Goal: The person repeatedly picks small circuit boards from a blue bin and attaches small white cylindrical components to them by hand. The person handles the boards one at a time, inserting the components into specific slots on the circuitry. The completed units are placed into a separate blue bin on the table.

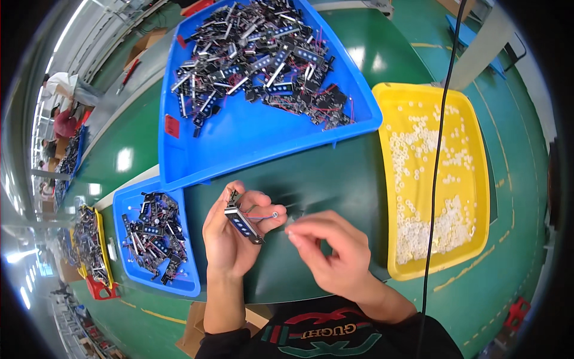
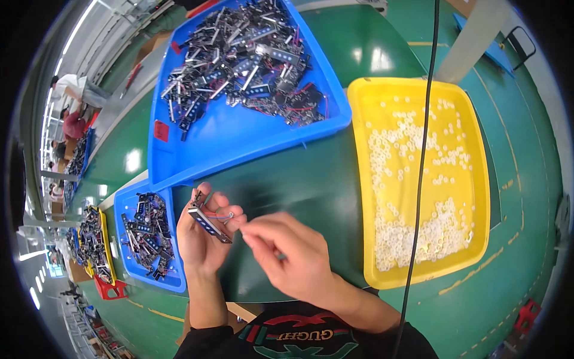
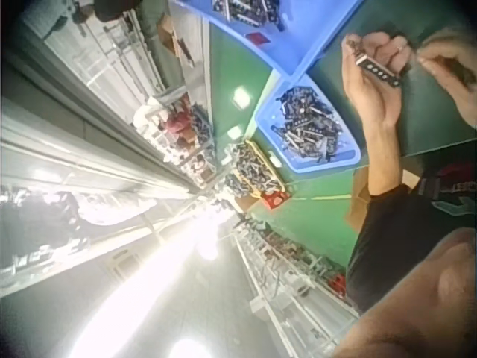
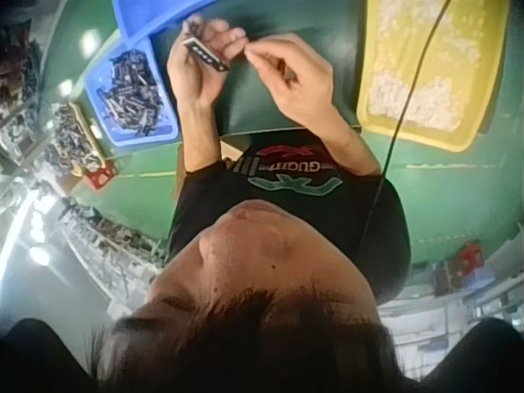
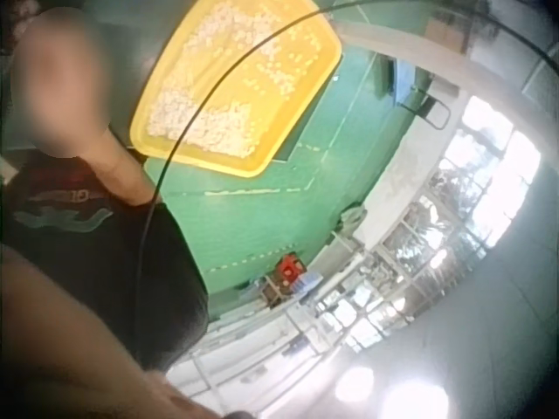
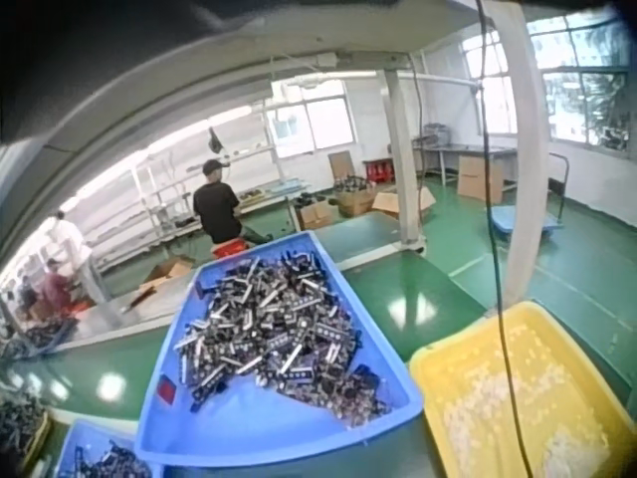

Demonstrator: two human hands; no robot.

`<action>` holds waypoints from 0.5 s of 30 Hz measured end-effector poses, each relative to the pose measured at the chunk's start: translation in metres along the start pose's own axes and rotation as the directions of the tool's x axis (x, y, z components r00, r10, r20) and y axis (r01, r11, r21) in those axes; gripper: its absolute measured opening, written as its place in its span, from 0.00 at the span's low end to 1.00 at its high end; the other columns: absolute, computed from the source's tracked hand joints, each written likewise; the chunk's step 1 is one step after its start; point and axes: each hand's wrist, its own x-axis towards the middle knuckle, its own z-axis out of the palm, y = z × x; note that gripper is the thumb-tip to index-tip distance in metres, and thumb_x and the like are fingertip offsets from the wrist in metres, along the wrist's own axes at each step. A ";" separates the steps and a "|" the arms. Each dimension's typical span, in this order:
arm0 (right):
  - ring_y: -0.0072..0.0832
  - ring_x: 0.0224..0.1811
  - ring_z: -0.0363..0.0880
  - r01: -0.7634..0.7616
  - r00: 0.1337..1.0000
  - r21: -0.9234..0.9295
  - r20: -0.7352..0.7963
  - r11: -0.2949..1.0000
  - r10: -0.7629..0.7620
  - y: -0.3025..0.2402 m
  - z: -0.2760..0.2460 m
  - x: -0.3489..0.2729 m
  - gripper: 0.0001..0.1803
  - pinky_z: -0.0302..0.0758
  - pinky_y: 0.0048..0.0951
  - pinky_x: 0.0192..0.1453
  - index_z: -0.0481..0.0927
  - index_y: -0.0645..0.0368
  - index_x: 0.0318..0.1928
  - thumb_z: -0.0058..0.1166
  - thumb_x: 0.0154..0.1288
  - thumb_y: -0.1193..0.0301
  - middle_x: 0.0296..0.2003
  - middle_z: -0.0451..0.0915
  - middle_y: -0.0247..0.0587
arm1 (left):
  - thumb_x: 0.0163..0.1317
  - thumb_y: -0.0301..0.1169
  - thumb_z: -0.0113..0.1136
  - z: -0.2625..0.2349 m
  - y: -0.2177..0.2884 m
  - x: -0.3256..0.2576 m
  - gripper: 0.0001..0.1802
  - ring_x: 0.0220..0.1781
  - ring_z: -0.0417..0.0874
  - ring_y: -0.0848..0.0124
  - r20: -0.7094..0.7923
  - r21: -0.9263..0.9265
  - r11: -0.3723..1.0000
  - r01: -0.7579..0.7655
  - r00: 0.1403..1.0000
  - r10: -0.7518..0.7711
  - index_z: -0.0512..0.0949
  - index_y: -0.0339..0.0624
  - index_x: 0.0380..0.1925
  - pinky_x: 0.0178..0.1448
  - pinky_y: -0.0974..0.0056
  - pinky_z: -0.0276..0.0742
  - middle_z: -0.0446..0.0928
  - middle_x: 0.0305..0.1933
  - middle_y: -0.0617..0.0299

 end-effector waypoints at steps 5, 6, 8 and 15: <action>0.14 0.23 0.71 -0.102 0.995 0.117 0.010 0.988 0.102 0.012 0.000 -0.005 0.07 0.66 0.18 0.23 0.80 0.64 0.39 0.59 0.59 0.84 0.35 0.79 0.37 | 0.74 0.46 0.33 0.006 -0.007 -0.002 0.25 0.46 0.82 0.42 -0.056 0.039 0.999 -0.018 0.998 0.020 0.67 0.35 0.55 0.49 0.43 0.83 0.79 0.41 0.41; 0.14 0.23 0.71 -0.093 0.996 0.100 0.013 0.991 0.092 0.012 0.001 -0.005 0.08 0.66 0.18 0.23 0.80 0.64 0.39 0.59 0.59 0.84 0.35 0.79 0.37 | 0.74 0.48 0.32 0.010 -0.007 -0.003 0.28 0.46 0.82 0.42 -0.060 0.077 0.997 -0.027 0.998 0.031 0.66 0.34 0.57 0.49 0.43 0.83 0.79 0.41 0.41; 0.14 0.23 0.71 -0.104 0.995 0.105 0.017 0.989 0.103 0.012 0.001 -0.005 0.08 0.65 0.17 0.23 0.80 0.64 0.40 0.59 0.59 0.84 0.36 0.78 0.38 | 0.73 0.53 0.30 0.015 -0.007 -0.005 0.34 0.44 0.82 0.43 -0.064 0.140 0.989 -0.055 0.996 0.065 0.63 0.32 0.61 0.48 0.43 0.83 0.78 0.40 0.41; 0.14 0.24 0.72 -0.186 0.982 0.246 0.009 0.951 0.190 0.011 0.001 -0.007 0.09 0.66 0.16 0.25 0.80 0.65 0.40 0.59 0.58 0.85 0.36 0.78 0.40 | 0.53 0.12 0.58 0.019 -0.011 -0.009 0.32 0.40 0.85 0.59 -0.053 0.399 0.902 -0.165 0.978 0.202 0.63 0.31 0.60 0.45 0.56 0.85 0.77 0.36 0.50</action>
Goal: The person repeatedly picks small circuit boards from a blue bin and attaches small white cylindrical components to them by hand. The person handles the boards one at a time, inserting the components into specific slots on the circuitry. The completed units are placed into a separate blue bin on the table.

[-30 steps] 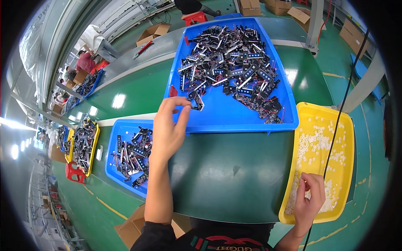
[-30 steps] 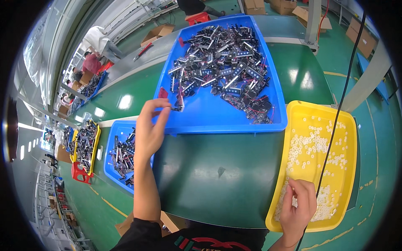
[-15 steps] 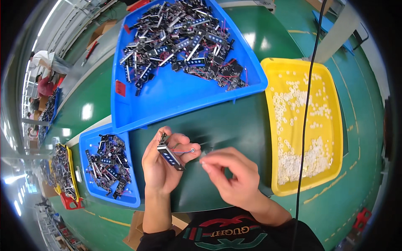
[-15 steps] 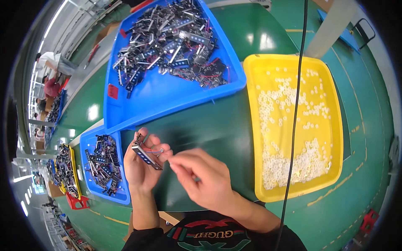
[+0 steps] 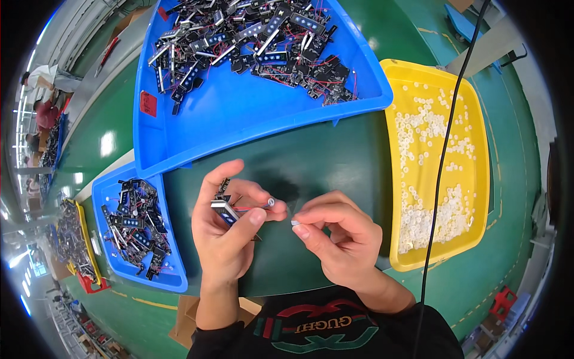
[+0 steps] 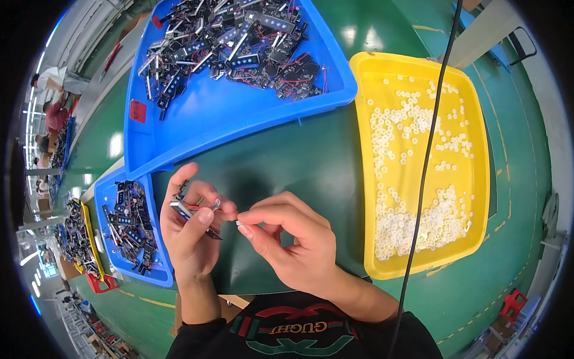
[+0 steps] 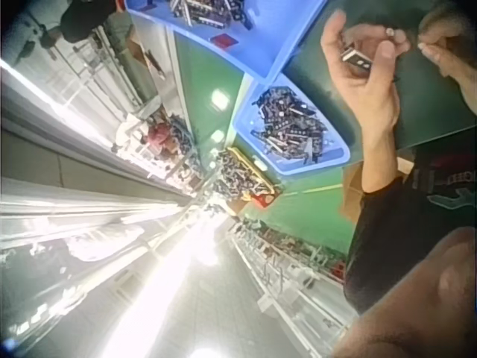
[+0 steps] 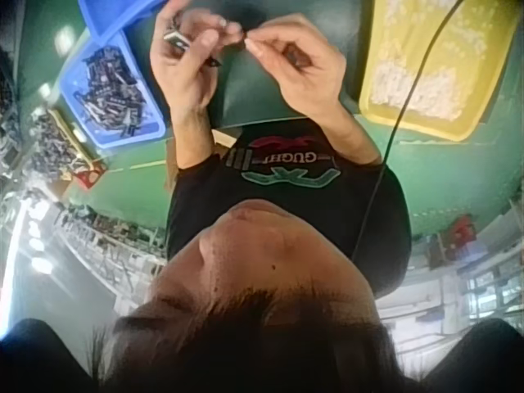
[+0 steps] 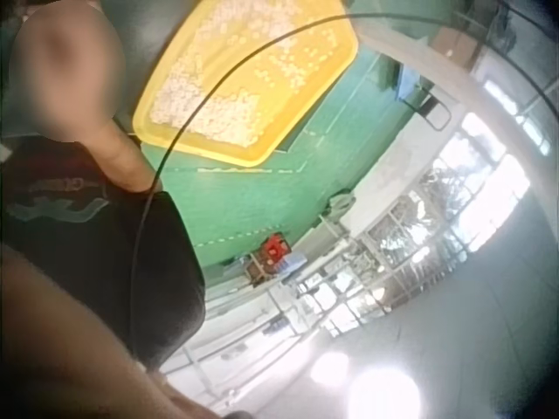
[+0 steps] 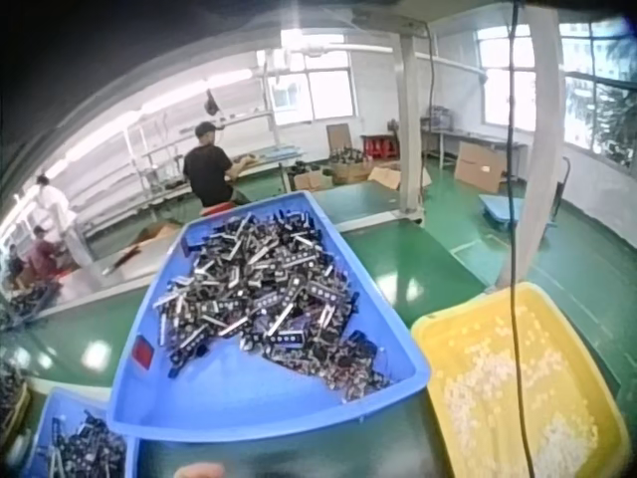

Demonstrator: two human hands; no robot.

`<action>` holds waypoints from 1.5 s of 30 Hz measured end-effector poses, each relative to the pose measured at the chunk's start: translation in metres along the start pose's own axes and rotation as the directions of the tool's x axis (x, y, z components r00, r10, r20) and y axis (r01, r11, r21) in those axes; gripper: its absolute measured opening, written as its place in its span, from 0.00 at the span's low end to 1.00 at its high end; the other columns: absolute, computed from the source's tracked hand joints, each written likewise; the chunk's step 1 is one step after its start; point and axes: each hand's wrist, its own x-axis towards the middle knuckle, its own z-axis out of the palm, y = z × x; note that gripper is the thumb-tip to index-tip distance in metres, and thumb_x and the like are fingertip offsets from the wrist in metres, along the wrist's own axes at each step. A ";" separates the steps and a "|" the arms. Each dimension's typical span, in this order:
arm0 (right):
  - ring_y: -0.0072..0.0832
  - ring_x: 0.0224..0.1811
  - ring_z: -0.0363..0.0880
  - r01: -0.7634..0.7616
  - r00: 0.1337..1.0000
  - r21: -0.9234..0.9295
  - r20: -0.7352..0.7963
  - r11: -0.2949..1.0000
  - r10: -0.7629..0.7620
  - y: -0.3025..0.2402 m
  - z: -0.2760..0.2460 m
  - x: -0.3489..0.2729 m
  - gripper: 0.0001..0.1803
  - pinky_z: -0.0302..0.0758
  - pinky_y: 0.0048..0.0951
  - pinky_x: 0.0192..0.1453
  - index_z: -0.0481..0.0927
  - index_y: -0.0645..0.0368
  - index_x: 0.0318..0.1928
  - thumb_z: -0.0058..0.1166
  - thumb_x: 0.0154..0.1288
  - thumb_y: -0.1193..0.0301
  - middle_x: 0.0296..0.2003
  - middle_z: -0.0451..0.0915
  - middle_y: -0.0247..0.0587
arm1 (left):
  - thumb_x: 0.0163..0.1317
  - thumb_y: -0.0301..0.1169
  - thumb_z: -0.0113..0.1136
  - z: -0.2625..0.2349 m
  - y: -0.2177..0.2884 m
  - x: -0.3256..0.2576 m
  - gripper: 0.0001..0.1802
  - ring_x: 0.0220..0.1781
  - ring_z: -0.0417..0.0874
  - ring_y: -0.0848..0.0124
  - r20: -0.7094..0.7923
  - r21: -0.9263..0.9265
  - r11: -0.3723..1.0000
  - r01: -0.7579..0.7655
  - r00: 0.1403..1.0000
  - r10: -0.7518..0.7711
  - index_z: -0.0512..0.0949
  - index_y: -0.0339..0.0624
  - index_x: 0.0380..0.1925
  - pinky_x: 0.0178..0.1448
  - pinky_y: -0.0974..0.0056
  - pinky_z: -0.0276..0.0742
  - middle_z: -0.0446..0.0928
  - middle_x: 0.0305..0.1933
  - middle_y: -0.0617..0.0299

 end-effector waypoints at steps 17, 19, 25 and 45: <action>0.15 0.27 0.76 0.062 0.997 -0.013 0.051 0.998 -0.061 0.001 -0.005 0.004 0.10 0.69 0.15 0.26 0.80 0.66 0.41 0.56 0.58 0.88 0.40 0.77 0.43 | 0.52 0.16 0.64 -0.005 -0.007 -0.001 0.28 0.30 0.78 0.76 0.150 0.307 0.949 -0.066 0.989 0.020 0.67 0.34 0.54 0.33 0.75 0.69 0.79 0.29 0.55; 0.14 0.27 0.75 0.038 0.997 0.076 0.059 0.996 -0.042 0.006 -0.005 0.000 0.11 0.68 0.14 0.26 0.78 0.67 0.41 0.56 0.58 0.88 0.40 0.77 0.44 | 0.52 0.16 0.64 -0.005 -0.007 -0.001 0.28 0.30 0.77 0.77 0.144 0.302 0.952 -0.061 0.989 0.017 0.67 0.35 0.54 0.33 0.75 0.70 0.79 0.29 0.56; 0.13 0.25 0.72 -0.079 0.996 0.221 0.052 0.972 0.069 0.002 -0.002 -0.001 0.15 0.67 0.14 0.29 0.76 0.66 0.45 0.59 0.56 0.88 0.40 0.78 0.45 | 0.50 0.15 0.65 -0.006 -0.007 0.001 0.30 0.30 0.77 0.78 0.184 0.325 0.941 -0.095 0.982 0.036 0.67 0.35 0.54 0.33 0.75 0.70 0.79 0.28 0.57; 0.19 0.27 0.74 0.041 0.991 0.070 -0.129 0.997 -0.032 -0.005 -0.006 -0.003 0.10 0.71 0.18 0.32 0.78 0.68 0.40 0.58 0.56 0.88 0.36 0.76 0.45 | 0.54 0.16 0.62 -0.007 -0.003 0.002 0.27 0.25 0.76 0.73 0.056 0.300 0.937 -0.176 0.984 0.167 0.66 0.35 0.54 0.28 0.71 0.76 0.74 0.30 0.57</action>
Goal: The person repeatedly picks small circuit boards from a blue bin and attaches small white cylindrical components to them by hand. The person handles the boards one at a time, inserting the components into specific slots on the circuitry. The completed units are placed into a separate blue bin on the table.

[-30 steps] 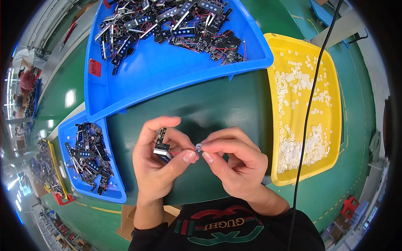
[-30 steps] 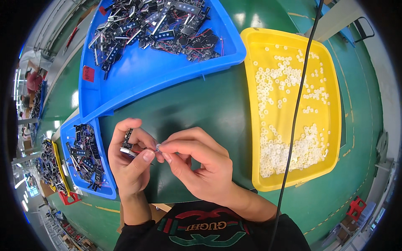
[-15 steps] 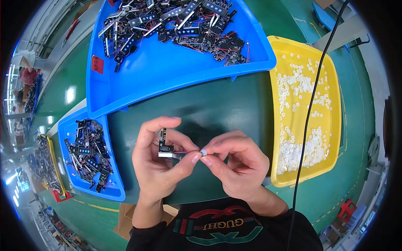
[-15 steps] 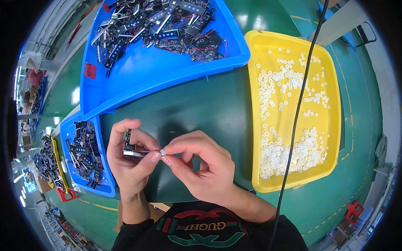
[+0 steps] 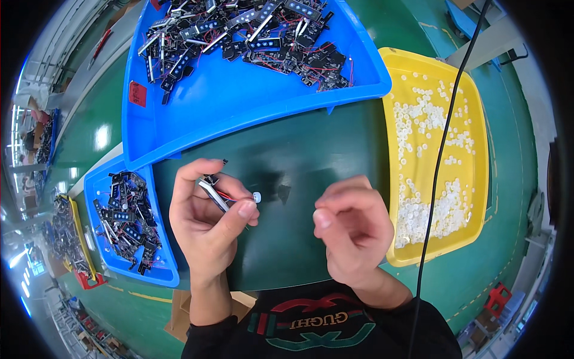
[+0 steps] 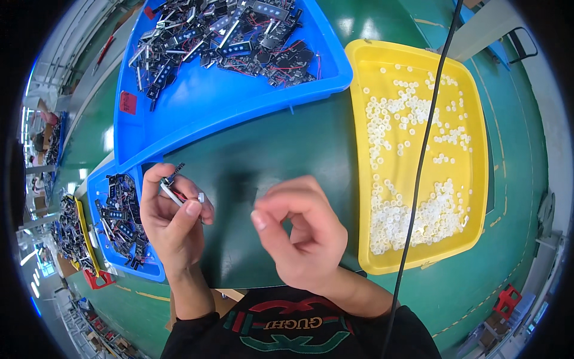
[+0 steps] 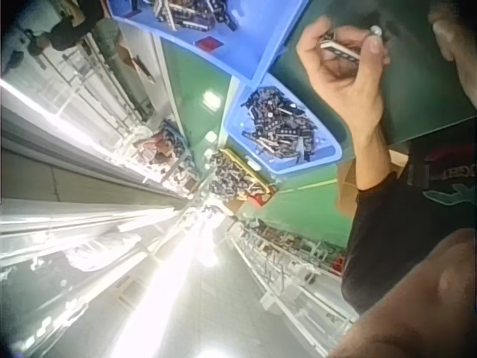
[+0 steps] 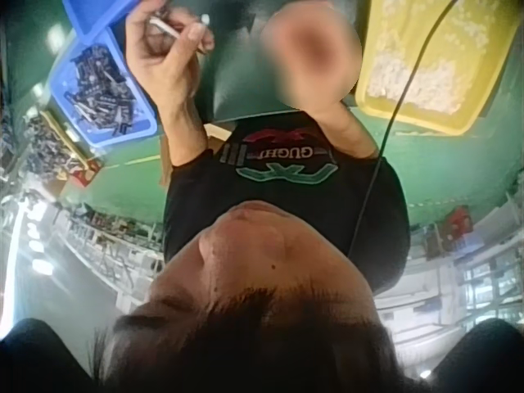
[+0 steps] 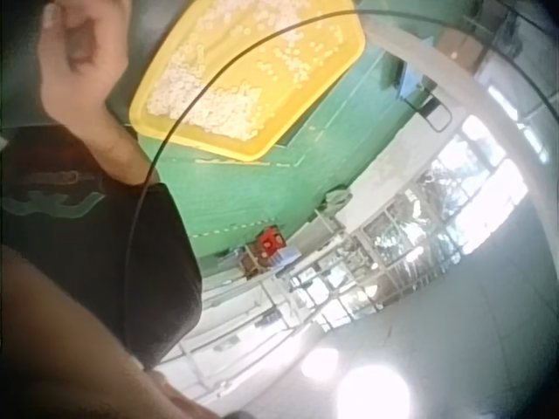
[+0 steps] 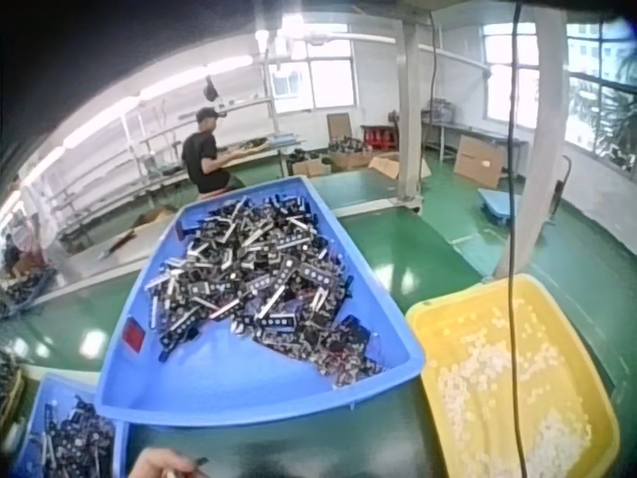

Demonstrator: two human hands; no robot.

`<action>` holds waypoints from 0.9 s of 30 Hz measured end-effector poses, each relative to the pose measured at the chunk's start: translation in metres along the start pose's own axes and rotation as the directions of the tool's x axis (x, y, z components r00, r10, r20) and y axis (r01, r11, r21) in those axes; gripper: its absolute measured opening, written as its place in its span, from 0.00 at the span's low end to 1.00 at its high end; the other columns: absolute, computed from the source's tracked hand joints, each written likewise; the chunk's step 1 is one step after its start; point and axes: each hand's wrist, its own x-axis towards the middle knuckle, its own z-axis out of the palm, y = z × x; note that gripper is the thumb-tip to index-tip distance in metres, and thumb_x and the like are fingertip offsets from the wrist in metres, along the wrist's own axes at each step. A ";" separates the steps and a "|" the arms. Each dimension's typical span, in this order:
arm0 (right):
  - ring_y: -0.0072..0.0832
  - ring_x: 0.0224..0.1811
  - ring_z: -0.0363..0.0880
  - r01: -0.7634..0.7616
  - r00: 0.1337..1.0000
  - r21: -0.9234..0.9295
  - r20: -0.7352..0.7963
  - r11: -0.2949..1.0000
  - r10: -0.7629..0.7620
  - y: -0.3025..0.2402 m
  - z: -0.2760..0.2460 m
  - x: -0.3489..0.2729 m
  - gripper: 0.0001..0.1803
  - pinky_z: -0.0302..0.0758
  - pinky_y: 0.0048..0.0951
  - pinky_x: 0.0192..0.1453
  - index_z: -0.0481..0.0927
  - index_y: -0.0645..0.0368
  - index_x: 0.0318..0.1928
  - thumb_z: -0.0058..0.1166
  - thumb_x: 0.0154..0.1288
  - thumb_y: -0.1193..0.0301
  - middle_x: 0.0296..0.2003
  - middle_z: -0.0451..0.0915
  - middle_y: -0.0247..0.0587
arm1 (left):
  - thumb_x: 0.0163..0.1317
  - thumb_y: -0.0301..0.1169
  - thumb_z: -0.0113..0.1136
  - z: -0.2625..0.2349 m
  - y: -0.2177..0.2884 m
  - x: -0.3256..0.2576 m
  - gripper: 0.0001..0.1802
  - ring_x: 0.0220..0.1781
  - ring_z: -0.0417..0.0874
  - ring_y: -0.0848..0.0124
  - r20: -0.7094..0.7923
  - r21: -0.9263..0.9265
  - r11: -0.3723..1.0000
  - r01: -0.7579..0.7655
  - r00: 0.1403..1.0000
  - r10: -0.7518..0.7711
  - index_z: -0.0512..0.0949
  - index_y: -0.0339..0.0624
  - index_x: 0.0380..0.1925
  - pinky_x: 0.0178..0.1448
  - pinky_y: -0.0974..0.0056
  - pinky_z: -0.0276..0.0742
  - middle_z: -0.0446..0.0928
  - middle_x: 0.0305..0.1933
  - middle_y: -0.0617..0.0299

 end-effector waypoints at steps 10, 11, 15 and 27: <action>0.17 0.26 0.72 0.078 0.970 -0.250 0.242 0.965 -0.016 0.002 0.002 0.005 0.13 0.70 0.18 0.26 0.81 0.65 0.47 0.58 0.60 0.82 0.40 0.77 0.41 | 0.53 0.15 0.65 0.001 -0.003 -0.003 0.24 0.34 0.80 0.73 0.084 0.003 1.000 -0.022 0.996 0.022 0.68 0.34 0.49 0.38 0.72 0.76 0.78 0.31 0.55; 0.18 0.26 0.73 0.082 0.970 -0.249 0.241 0.965 -0.020 0.002 0.002 0.004 0.13 0.70 0.18 0.26 0.81 0.65 0.47 0.58 0.60 0.82 0.40 0.77 0.41 | 0.53 0.15 0.65 0.001 -0.003 -0.003 0.24 0.34 0.80 0.73 0.089 0.005 1.000 -0.021 0.996 0.021 0.68 0.34 0.49 0.39 0.72 0.75 0.78 0.31 0.55; 0.20 0.28 0.76 0.151 0.965 -0.263 0.248 0.953 -0.085 0.004 0.002 0.006 0.12 0.72 0.20 0.26 0.81 0.65 0.46 0.58 0.60 0.82 0.38 0.78 0.41 | 0.53 0.15 0.65 0.002 -0.002 -0.004 0.23 0.34 0.79 0.74 0.105 0.000 1.000 -0.020 0.994 0.020 0.68 0.34 0.48 0.38 0.72 0.74 0.79 0.31 0.55; 0.29 0.25 0.79 0.396 0.918 -0.427 0.213 0.813 -0.336 0.012 0.007 0.001 0.17 0.75 0.24 0.25 0.83 0.68 0.41 0.60 0.46 0.87 0.32 0.80 0.44 | 0.50 0.12 0.66 -0.002 -0.003 -0.003 0.25 0.32 0.80 0.76 0.148 -0.041 0.998 0.050 0.988 -0.044 0.69 0.34 0.48 0.34 0.75 0.74 0.79 0.30 0.55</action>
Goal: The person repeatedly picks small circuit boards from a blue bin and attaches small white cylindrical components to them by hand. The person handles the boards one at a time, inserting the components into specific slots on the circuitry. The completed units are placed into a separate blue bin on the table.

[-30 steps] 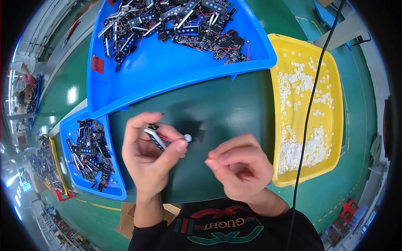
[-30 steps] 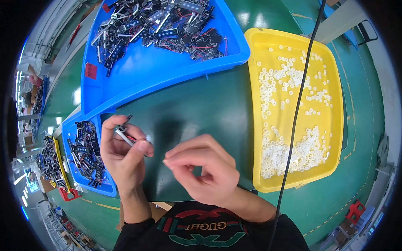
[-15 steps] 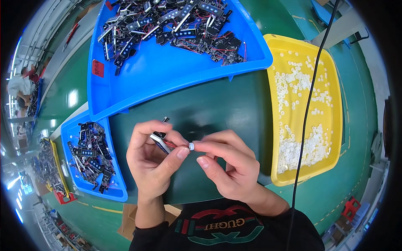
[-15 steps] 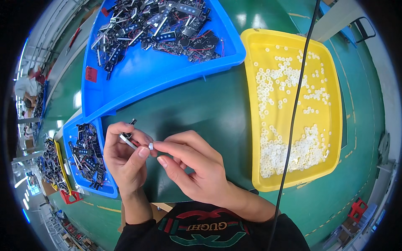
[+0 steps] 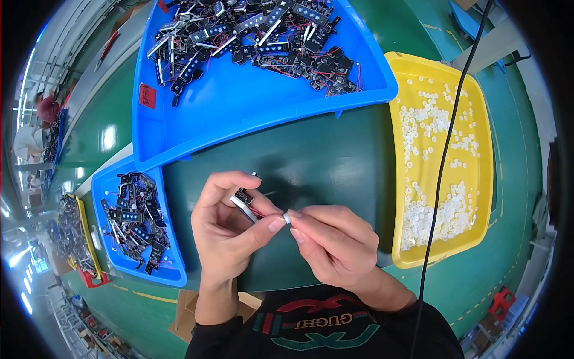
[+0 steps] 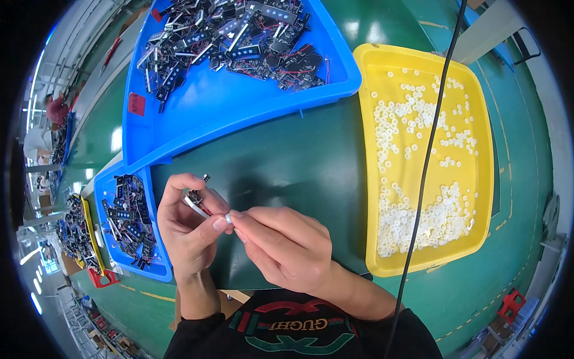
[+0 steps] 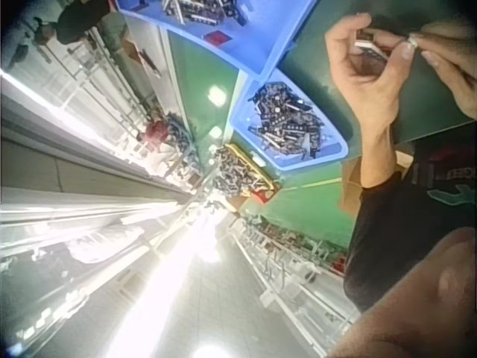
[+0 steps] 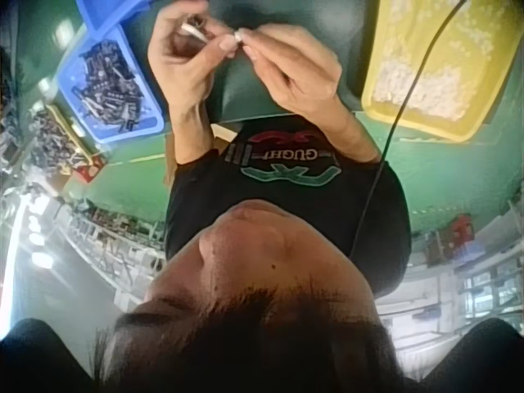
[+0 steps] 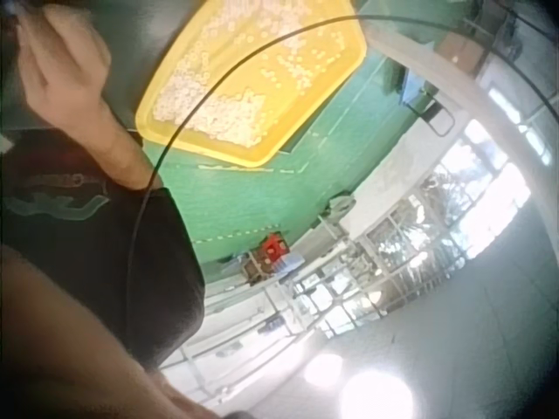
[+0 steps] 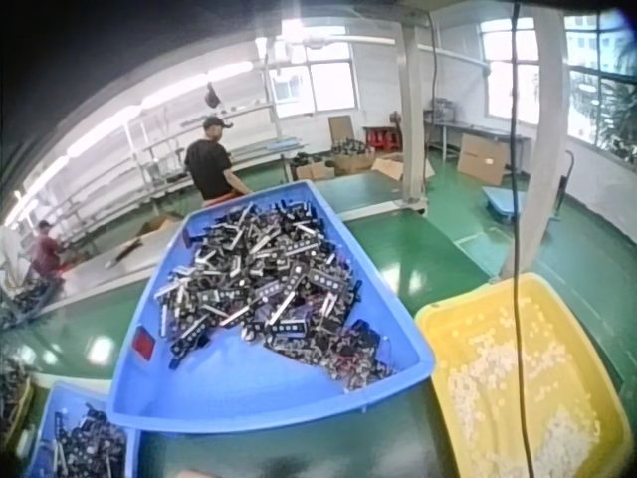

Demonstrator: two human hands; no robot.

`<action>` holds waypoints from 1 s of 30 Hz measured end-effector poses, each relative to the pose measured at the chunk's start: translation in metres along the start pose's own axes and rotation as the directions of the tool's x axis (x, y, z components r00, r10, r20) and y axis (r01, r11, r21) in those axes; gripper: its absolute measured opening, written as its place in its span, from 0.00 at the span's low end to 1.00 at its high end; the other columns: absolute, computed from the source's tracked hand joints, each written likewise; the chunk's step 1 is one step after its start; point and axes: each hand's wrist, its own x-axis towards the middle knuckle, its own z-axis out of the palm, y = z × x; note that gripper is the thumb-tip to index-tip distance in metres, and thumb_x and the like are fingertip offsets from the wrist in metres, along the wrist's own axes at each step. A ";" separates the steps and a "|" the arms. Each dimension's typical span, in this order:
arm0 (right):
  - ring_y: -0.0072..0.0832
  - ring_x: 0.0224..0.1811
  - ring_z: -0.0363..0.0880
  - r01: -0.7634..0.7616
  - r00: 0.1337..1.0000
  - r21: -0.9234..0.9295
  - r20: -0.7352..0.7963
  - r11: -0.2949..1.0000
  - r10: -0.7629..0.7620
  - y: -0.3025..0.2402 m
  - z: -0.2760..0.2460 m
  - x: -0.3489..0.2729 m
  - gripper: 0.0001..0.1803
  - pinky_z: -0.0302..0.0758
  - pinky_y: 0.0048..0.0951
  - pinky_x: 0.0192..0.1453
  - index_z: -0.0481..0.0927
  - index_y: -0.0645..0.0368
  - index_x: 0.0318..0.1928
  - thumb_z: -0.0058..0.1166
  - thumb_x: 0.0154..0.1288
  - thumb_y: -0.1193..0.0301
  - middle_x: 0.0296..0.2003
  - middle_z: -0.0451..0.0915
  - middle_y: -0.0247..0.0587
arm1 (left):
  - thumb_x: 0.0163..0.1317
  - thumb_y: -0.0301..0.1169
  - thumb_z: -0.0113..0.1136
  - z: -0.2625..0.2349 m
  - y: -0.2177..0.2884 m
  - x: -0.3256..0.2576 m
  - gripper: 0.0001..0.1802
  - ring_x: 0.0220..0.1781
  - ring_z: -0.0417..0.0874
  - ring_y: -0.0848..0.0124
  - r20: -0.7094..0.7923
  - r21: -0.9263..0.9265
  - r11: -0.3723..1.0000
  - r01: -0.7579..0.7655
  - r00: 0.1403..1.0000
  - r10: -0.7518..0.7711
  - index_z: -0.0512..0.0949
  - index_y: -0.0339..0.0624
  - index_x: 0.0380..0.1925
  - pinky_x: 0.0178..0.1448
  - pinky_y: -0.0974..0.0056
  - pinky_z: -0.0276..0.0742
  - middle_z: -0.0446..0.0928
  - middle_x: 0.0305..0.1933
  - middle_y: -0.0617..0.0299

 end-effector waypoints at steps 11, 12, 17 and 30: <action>0.29 0.24 0.76 0.193 0.979 -0.227 0.111 0.955 -0.171 0.003 -0.013 0.006 0.18 0.73 0.24 0.25 0.80 0.70 0.43 0.61 0.47 0.82 0.34 0.79 0.43 | 0.51 0.13 0.66 0.003 0.004 -0.003 0.24 0.31 0.80 0.76 -0.070 0.058 0.998 0.039 0.997 -0.035 0.69 0.34 0.48 0.33 0.77 0.74 0.80 0.31 0.55; 0.29 0.26 0.76 0.179 0.978 -0.231 0.151 0.956 -0.147 -0.001 -0.017 0.009 0.18 0.73 0.24 0.26 0.80 0.70 0.44 0.62 0.48 0.81 0.34 0.79 0.43 | 0.50 0.13 0.67 0.003 0.007 -0.003 0.23 0.31 0.80 0.75 -0.081 0.080 0.996 0.036 0.996 -0.029 0.70 0.34 0.46 0.34 0.75 0.74 0.80 0.30 0.56; 0.39 0.32 0.78 0.027 0.929 -0.390 0.350 0.920 0.121 -0.033 -0.066 0.021 0.18 0.76 0.34 0.35 0.80 0.66 0.45 0.64 0.52 0.77 0.36 0.80 0.46 | 0.55 0.18 0.61 -0.026 0.036 -0.026 0.21 0.31 0.76 0.75 -0.318 0.510 0.858 -0.054 0.915 0.247 0.70 0.34 0.50 0.33 0.73 0.74 0.77 0.34 0.56; 0.47 0.45 0.73 -0.134 0.834 -0.800 0.228 0.585 0.503 -0.005 -0.129 0.009 0.16 0.71 0.38 0.50 0.75 0.67 0.52 0.50 0.62 0.80 0.41 0.72 0.51 | 0.64 0.33 0.58 -0.208 0.095 -0.108 0.21 0.46 0.80 0.58 -0.548 0.800 0.089 0.593 0.663 0.510 0.73 0.40 0.57 0.51 0.59 0.74 0.79 0.45 0.46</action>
